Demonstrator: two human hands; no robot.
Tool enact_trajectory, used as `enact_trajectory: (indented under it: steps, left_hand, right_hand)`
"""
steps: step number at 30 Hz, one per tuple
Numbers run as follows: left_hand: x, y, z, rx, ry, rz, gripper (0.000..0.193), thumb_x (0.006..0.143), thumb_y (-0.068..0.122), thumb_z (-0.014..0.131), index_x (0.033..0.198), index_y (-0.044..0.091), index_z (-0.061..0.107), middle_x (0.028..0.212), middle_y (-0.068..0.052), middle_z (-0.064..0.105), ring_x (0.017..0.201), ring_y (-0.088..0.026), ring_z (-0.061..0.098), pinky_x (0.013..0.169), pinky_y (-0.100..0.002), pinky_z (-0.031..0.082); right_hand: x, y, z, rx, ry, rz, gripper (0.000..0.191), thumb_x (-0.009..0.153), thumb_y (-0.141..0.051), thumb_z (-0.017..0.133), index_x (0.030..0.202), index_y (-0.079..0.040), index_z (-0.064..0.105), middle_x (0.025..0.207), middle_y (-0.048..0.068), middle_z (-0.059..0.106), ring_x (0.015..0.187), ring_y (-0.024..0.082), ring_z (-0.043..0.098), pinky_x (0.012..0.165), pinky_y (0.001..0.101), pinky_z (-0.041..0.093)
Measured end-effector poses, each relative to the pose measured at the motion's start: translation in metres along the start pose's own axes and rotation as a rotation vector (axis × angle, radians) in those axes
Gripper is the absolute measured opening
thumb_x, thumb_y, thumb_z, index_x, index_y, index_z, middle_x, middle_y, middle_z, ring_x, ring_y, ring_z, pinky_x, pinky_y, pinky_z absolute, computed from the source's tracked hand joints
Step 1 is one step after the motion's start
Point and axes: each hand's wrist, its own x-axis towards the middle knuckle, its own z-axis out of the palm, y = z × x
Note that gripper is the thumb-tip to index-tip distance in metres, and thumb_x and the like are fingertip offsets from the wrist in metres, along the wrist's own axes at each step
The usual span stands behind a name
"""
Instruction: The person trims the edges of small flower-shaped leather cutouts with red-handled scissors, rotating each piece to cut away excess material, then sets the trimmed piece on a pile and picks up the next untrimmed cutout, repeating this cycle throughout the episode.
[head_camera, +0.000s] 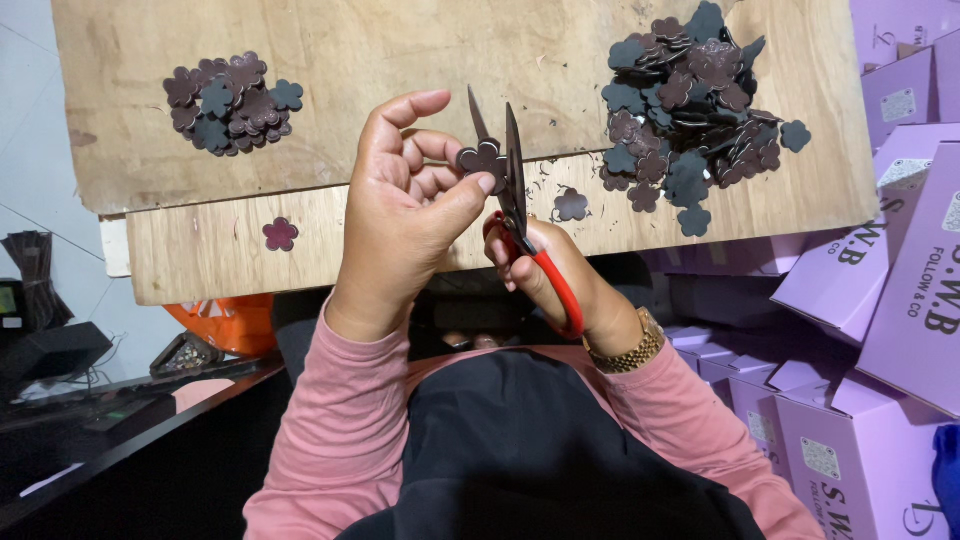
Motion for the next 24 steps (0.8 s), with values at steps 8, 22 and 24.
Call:
enact_trajectory:
  steps: [8, 22, 24]
  left_hand:
    - [0.001, -0.002, -0.003, -0.021, -0.007, 0.023, 0.063, 0.092, -0.012, 0.070, 0.147, -0.002, 0.039, 0.105, -0.006, 0.059, 0.092, -0.008, 0.064, 0.081, -0.021, 0.056]
    - [-0.002, 0.002, -0.008, -0.050, 0.034, 0.027, 0.053, 0.096, -0.008, 0.065, 0.144, -0.003, 0.042, 0.104, -0.008, 0.064, 0.094, -0.010, 0.067, 0.085, -0.022, 0.056]
    - [-0.002, 0.001, -0.007, -0.034, 0.033, 0.011, 0.054, 0.095, -0.008, 0.065, 0.144, -0.003, 0.043, 0.104, -0.008, 0.064, 0.093, -0.009, 0.067, 0.086, -0.022, 0.056]
  right_hand:
    - [-0.001, 0.001, -0.002, -0.012, 0.002, 0.016, 0.075, 0.091, -0.083, 0.049, 0.094, -0.008, 0.051, 0.081, -0.004, 0.047, 0.072, 0.005, 0.046, 0.064, 0.0211, 0.043]
    - [0.004, 0.018, 0.001, 0.194, 0.094, -0.092, 0.059, 0.097, -0.067, 0.062, 0.104, -0.009, 0.053, 0.098, -0.001, 0.052, 0.083, 0.009, 0.051, 0.076, 0.0245, 0.046]
    - [0.006, 0.018, 0.002, 0.280, 0.164, -0.108, 0.046, 0.100, -0.053, 0.066, 0.106, -0.009, 0.053, 0.104, 0.001, 0.055, 0.089, 0.010, 0.055, 0.080, 0.0270, 0.049]
